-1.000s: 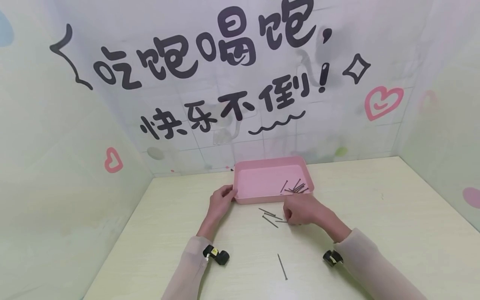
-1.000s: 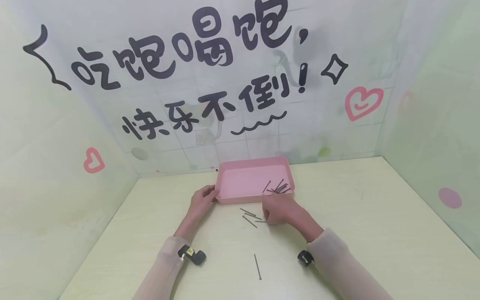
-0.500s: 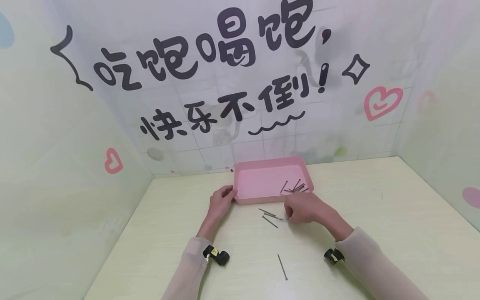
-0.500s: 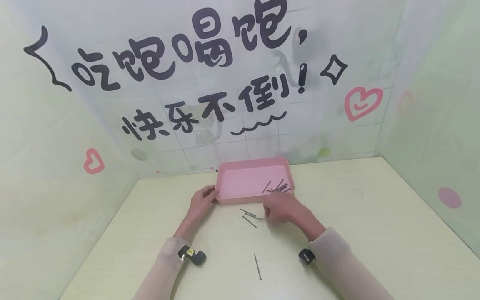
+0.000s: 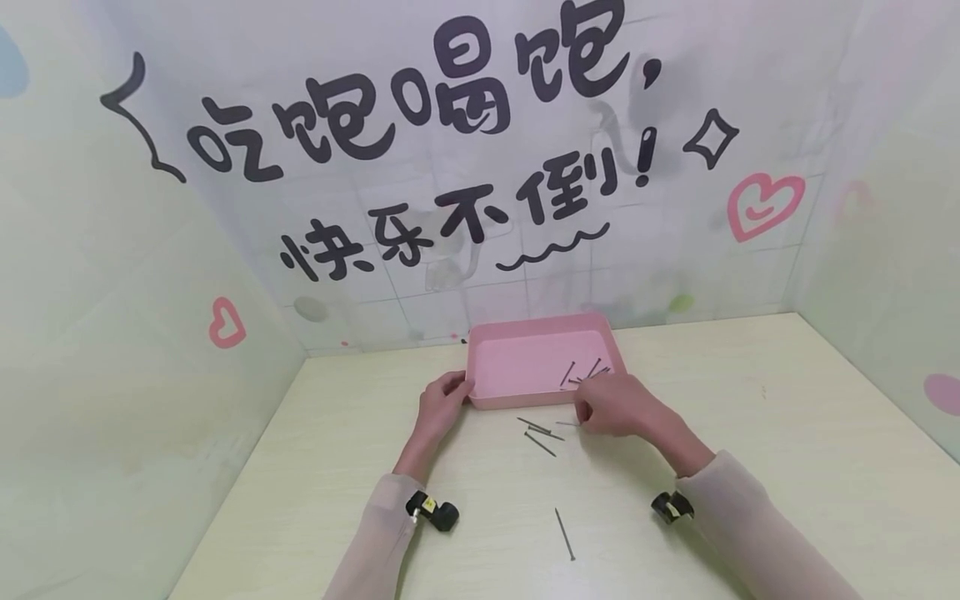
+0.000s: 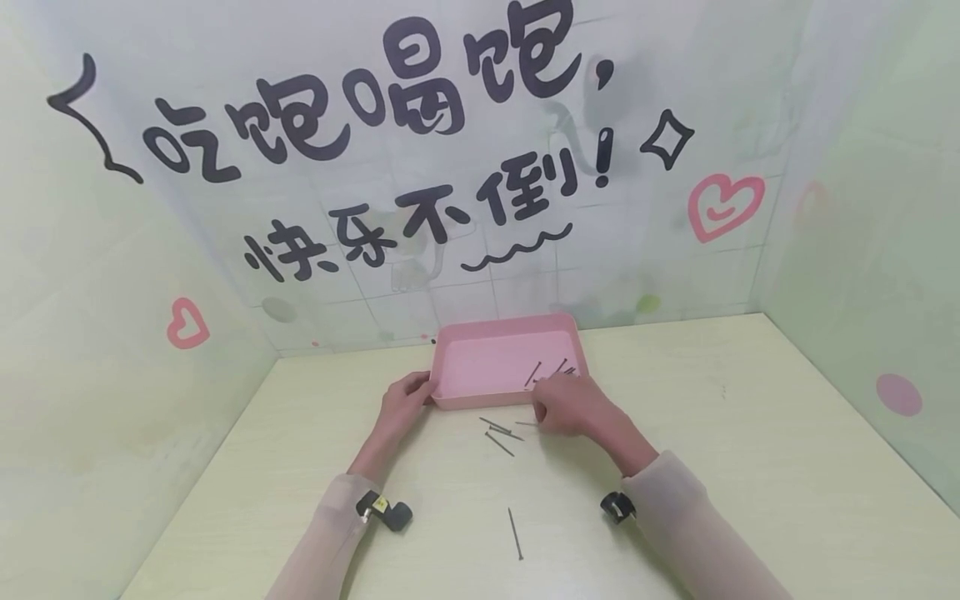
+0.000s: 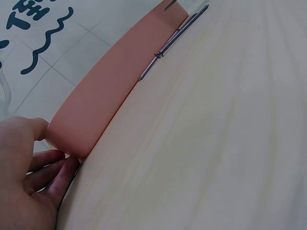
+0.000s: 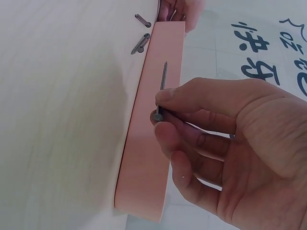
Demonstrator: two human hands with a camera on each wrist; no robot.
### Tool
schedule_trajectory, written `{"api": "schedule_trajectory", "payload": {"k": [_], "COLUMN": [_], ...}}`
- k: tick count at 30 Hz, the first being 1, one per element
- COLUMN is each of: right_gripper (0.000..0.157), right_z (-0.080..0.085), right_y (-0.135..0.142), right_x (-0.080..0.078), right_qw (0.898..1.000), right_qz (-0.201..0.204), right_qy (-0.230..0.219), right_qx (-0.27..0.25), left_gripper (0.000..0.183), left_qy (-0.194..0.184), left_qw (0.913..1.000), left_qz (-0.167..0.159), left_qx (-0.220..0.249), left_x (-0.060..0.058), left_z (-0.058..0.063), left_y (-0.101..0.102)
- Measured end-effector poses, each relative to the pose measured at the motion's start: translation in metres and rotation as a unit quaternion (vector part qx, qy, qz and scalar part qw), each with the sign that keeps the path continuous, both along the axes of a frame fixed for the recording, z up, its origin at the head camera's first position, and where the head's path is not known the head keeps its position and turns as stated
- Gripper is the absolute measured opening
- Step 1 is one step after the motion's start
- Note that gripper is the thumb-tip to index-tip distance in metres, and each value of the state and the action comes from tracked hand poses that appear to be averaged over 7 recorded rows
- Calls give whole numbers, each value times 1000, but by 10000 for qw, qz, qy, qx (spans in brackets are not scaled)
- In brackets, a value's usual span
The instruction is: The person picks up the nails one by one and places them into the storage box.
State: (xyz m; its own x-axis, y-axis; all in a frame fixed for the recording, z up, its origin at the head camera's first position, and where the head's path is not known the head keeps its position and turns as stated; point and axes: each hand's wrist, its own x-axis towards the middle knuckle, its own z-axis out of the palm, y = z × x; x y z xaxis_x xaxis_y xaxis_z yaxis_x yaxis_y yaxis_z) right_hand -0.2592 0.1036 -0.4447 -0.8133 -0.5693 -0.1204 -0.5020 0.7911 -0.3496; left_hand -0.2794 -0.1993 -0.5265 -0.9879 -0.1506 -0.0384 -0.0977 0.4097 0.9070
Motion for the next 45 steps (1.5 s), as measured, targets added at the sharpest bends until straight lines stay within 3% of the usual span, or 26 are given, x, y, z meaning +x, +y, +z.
{"api": "schedule_trajectory", "payload": {"k": [24,45], "right_gripper": [15,9], "right_z": [9,5], "right_y": [15,17], "right_x": [-7,-15], "right_qw": [9982,9876], "right_qz": [-351,-838], "right_qy": [460,1320], "right_qx": [-135,113], "left_gripper": [40,40], "left_qy": [-23,-12], "left_qw": [10000,10000], "left_qz": [-6,-15], "left_qx": [-40,-3], "left_x": [1,0], "left_z": [1,-1], "left_y": [1,0]}}
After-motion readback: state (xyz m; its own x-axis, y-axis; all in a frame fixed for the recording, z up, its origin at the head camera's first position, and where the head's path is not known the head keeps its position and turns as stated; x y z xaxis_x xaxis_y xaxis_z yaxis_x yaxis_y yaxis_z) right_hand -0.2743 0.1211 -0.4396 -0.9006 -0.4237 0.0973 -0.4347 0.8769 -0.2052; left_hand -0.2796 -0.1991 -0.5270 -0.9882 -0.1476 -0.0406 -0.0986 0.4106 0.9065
